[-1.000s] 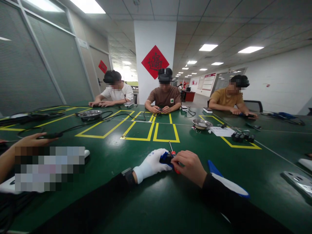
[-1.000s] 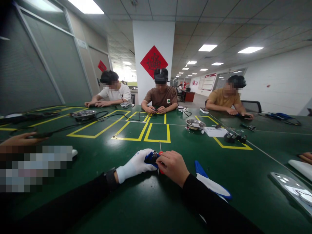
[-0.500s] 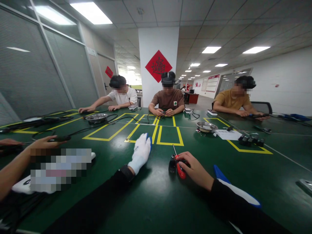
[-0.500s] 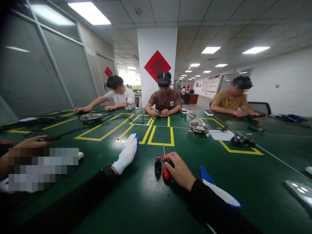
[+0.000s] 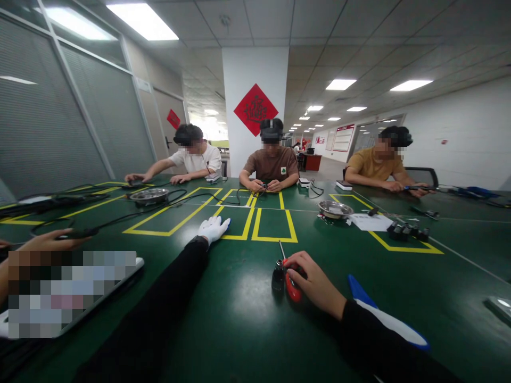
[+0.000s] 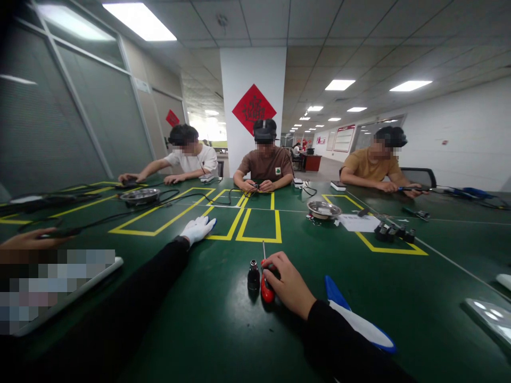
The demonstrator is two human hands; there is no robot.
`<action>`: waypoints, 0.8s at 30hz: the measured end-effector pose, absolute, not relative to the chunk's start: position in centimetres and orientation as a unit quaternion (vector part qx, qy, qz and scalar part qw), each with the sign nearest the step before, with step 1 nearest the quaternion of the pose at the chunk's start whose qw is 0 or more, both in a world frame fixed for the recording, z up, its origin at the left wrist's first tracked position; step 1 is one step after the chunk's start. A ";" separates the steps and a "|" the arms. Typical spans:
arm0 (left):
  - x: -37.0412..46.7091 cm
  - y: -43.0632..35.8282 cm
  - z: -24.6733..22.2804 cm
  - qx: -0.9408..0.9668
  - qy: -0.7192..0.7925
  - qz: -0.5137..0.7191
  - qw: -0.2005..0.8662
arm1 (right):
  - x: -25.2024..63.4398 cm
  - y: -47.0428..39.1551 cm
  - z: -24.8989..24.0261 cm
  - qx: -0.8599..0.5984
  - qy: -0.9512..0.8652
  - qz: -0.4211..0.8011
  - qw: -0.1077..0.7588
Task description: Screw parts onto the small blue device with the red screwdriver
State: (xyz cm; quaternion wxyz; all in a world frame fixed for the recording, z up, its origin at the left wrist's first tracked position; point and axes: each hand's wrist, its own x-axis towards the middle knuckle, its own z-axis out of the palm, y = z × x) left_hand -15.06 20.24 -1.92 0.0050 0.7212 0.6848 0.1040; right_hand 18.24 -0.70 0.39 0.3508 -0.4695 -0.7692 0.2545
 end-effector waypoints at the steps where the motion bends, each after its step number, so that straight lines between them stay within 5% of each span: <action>1: -14.5 20.3 -2.1 0.739 0.666 0.101 0.013 | 18.2 -0.6 0.3 -0.472 -0.767 0.256 0.352; 24: -8.1 5.9 -1.8 0.876 0.410 0.196 0.161 | 18.7 -0.3 -0.4 -0.449 -0.789 0.222 0.355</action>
